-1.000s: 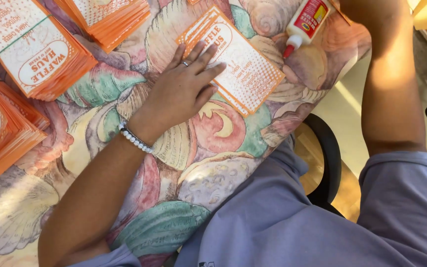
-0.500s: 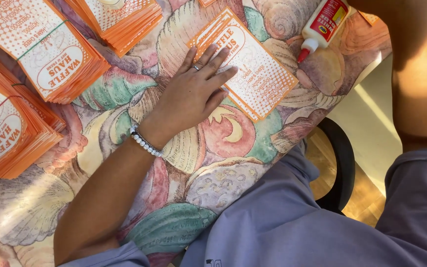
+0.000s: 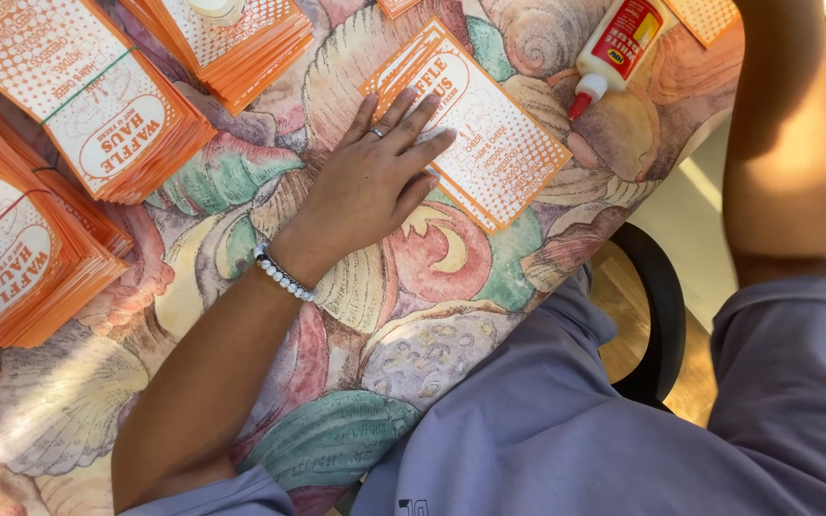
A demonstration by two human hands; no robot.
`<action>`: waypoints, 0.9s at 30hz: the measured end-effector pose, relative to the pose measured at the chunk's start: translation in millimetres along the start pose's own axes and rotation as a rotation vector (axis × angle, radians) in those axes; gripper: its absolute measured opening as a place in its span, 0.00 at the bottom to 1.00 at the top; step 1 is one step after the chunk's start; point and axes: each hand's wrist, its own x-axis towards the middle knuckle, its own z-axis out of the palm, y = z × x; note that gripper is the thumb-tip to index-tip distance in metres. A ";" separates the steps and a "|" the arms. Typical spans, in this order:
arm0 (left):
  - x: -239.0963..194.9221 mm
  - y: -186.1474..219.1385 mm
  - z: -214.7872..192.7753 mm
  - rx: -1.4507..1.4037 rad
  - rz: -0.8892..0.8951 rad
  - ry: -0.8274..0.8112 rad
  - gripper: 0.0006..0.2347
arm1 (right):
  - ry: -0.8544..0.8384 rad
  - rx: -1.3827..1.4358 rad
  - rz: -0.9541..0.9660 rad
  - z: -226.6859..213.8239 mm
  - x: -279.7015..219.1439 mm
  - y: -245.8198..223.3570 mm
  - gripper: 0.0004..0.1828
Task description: Applying glue to paper bags and folding them to assemble or seal them.
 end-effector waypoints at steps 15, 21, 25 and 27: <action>1.4 0.1 10.9 -0.010 -0.010 0.021 0.17 | 0.004 0.076 0.187 84.1 -102.5 -94.4 0.24; 0.6 -0.3 11.8 -0.007 -0.004 0.035 0.16 | -0.107 0.311 0.327 82.2 -97.5 -71.8 0.16; 0.0 -1.9 13.2 -0.001 -0.002 0.022 0.17 | -0.089 0.212 0.212 80.8 -96.3 -77.5 0.12; 0.3 -2.3 13.1 0.026 0.011 0.031 0.16 | -0.116 0.234 0.312 80.9 -94.4 -78.6 0.14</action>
